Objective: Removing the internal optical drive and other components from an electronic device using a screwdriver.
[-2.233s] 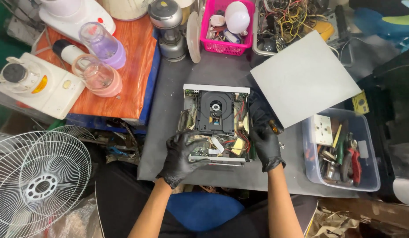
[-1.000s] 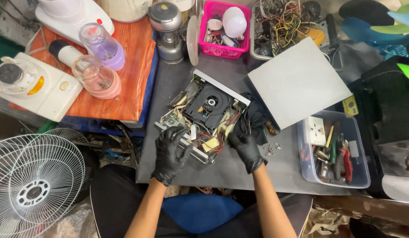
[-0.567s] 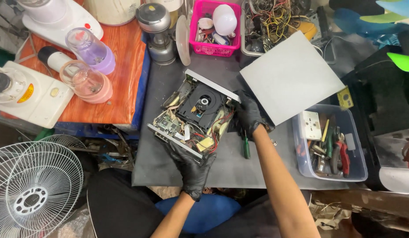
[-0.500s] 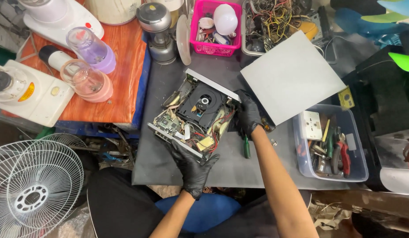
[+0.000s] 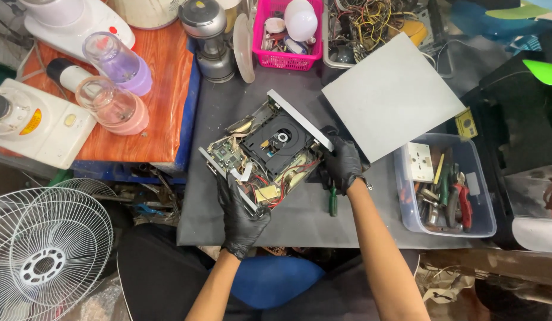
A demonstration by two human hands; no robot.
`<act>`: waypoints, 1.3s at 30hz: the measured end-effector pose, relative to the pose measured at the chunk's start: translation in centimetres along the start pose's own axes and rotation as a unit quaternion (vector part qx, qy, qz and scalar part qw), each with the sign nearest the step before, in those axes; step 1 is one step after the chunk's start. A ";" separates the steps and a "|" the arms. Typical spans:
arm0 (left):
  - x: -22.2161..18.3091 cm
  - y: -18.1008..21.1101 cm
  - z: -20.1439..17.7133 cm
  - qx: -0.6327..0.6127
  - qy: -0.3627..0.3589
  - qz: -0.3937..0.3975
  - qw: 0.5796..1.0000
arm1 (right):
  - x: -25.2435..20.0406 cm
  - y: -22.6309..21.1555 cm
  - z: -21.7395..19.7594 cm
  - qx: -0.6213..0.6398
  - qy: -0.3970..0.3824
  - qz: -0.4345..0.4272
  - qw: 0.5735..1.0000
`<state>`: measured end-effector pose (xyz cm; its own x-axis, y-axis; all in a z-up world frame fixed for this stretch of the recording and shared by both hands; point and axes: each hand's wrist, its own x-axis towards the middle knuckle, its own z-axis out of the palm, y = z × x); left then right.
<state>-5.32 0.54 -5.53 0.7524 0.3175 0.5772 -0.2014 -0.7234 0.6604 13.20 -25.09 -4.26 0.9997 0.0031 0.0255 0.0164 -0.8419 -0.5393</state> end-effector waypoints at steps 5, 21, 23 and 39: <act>0.0 -1.4 -0.8 -0.069 -0.046 -0.041 0.996 | -2.7 -3.7 -4.3 -0.006 -0.039 0.028 0.999; 1.9 -4.3 1.5 -0.192 -0.044 -0.454 0.869 | -0.2 -4.4 -1.6 0.116 -0.048 0.051 0.991; 2.9 -3.7 0.8 -0.212 -0.043 -0.458 0.862 | -0.4 -4.7 -1.5 0.128 -0.048 0.050 0.989; 7.2 -6.9 4.0 -0.349 0.052 -0.390 0.850 | -1.2 -7.3 -2.3 0.154 -0.008 0.057 0.986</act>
<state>4.01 5.34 -7.86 0.7754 0.6127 -0.1527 -0.0165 0.2614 0.9651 11.83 -20.17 1.59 0.9955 -0.0719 -0.0619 -0.0935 -0.6329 -0.7686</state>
